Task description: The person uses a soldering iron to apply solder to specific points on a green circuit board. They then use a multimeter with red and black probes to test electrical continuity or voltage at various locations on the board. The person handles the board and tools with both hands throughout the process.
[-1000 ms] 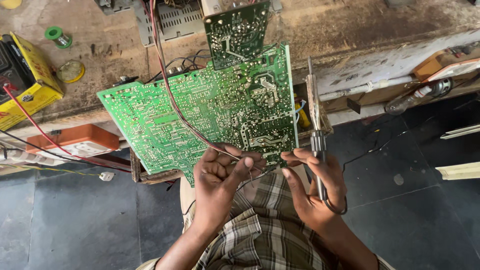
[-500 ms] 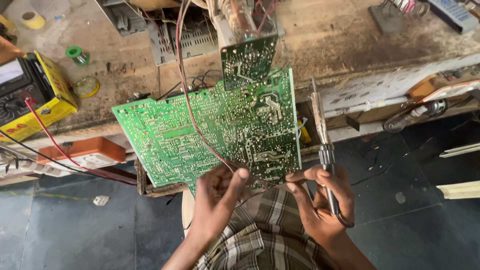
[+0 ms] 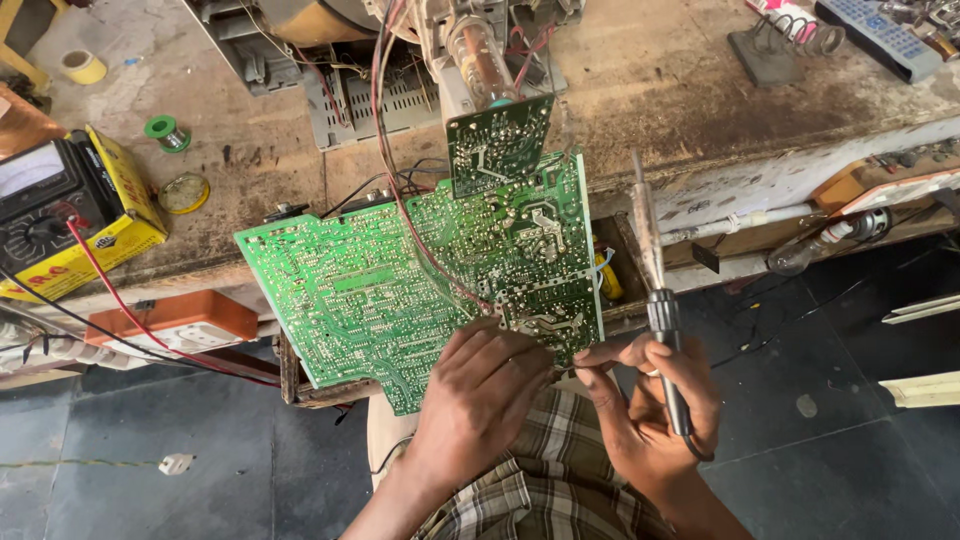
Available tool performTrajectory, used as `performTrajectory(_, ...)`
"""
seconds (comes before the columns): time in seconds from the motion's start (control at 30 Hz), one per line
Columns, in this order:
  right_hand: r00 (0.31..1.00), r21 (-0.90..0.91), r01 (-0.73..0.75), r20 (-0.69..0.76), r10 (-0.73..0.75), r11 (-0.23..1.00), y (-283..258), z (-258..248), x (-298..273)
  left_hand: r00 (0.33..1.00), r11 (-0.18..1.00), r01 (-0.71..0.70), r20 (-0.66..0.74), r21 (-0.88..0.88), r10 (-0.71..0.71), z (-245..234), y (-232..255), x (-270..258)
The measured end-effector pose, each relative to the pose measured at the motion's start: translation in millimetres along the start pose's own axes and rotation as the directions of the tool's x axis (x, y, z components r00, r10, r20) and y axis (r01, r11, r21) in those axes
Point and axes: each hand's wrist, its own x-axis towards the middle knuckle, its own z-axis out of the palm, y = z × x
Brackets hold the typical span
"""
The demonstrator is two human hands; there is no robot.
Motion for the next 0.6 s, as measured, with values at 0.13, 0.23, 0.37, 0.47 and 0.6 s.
performTrajectory(0.13,1.0,-0.018,-0.008,-0.018,0.008,1.0,2,-5,5,1.0,0.999,-0.03,-0.004,-0.023,0.03,7,-9,-6)
performTrajectory(0.23,1.0,-0.015,-0.019,-0.019,0.019,1.0,3,-5,6,0.996,0.99,0.077,0.06,-0.119,-0.07,6,-13,-11)
performTrajectory(0.37,0.999,0.015,-0.022,-0.026,0.022,1.0,3,-3,8,0.996,0.982,0.084,0.037,-0.167,-0.079,7,-15,-8)
performTrajectory(0.47,1.0,-0.014,0.016,-0.005,-0.016,1.0,4,-3,10,0.991,0.963,0.13,0.019,-0.238,-0.129,7,-14,-6)
performTrajectory(0.6,1.0,0.013,-0.001,-0.011,0.001,1.0,4,-3,14,0.986,0.949,0.162,0.014,-0.269,-0.165,7,-12,-4)
